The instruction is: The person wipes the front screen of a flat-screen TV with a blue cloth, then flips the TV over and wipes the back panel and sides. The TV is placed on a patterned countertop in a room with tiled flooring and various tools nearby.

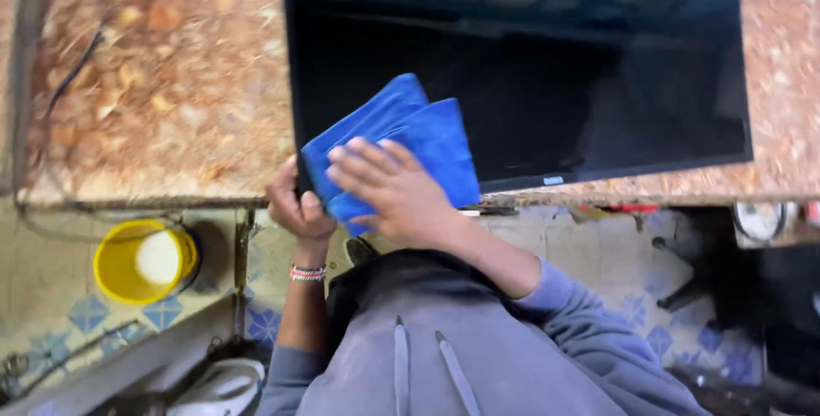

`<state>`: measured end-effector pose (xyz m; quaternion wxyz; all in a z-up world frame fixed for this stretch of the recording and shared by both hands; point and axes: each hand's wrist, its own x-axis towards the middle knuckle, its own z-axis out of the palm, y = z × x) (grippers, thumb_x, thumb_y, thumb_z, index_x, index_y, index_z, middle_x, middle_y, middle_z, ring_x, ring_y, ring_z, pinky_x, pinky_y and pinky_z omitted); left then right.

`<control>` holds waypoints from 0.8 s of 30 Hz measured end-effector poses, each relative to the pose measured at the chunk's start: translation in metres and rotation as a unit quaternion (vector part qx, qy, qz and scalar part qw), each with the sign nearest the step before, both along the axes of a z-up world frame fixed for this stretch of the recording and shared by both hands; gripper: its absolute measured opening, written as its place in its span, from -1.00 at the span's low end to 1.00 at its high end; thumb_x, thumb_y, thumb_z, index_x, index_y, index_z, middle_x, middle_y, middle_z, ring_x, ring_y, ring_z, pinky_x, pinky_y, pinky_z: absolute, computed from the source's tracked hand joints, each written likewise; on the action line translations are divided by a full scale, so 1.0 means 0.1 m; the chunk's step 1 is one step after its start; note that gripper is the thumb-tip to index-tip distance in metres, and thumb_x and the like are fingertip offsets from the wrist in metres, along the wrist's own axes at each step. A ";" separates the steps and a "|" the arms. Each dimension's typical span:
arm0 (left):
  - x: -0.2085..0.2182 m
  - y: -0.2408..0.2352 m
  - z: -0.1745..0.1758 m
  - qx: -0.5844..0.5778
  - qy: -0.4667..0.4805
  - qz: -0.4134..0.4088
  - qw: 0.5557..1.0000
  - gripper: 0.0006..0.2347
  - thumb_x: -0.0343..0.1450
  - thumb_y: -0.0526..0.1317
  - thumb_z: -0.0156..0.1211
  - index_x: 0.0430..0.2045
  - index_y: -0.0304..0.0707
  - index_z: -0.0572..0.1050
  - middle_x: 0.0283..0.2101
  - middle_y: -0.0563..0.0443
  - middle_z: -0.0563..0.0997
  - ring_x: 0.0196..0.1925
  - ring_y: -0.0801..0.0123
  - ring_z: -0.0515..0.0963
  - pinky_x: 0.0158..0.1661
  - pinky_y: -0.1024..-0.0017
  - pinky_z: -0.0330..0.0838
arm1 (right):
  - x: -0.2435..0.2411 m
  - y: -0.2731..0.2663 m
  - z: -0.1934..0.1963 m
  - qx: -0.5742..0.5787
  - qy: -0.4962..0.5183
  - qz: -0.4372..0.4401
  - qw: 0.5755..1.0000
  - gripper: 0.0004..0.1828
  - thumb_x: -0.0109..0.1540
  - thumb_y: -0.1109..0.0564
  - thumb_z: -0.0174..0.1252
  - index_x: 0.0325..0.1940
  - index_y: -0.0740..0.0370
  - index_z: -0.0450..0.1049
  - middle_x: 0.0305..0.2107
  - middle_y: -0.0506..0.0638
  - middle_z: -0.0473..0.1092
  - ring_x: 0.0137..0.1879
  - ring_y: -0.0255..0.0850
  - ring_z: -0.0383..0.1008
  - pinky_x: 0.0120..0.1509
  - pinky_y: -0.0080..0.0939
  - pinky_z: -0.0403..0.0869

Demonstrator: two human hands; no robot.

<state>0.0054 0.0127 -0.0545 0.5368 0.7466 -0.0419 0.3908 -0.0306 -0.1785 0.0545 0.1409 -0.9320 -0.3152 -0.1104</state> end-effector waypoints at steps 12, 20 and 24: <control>0.04 0.11 0.29 0.005 -0.054 -0.073 0.996 -0.52 0.39 -0.07 0.02 -0.07 -0.71 0.50 -0.53 -0.42 0.55 -0.54 0.14 0.55 -0.54 0.37 0.48 | -0.54 -1.75 -0.46 0.091 -0.084 -0.296 0.947 -0.33 0.23 -0.50 0.19 0.17 -0.03 0.54 0.01 -0.02 0.42 0.21 -0.01 0.38 0.30 0.08 0.18; -0.04 -0.04 0.43 -0.022 -0.038 -0.116 0.992 -0.62 0.44 -0.10 -0.13 -0.06 -0.55 0.32 -0.29 -0.41 0.51 -0.29 0.08 0.57 -0.33 0.30 0.56 | -0.80 -3.15 -0.13 0.074 -0.073 -0.532 0.840 -0.45 0.36 -0.29 0.21 0.15 0.19 0.48 -0.01 0.09 0.29 0.11 0.15 0.26 0.14 0.22 0.23; -0.09 -0.09 0.47 -0.024 -0.024 -0.130 0.991 -0.67 0.47 -0.13 -0.20 -0.04 -0.47 0.25 -0.11 -0.30 0.37 -0.12 -0.01 0.52 -0.12 0.17 0.61 | -0.48 -1.94 0.23 0.084 0.011 -0.459 0.885 -0.42 0.18 -0.30 0.12 0.08 0.13 0.48 -0.06 0.17 0.37 0.08 0.13 0.28 0.13 0.20 0.20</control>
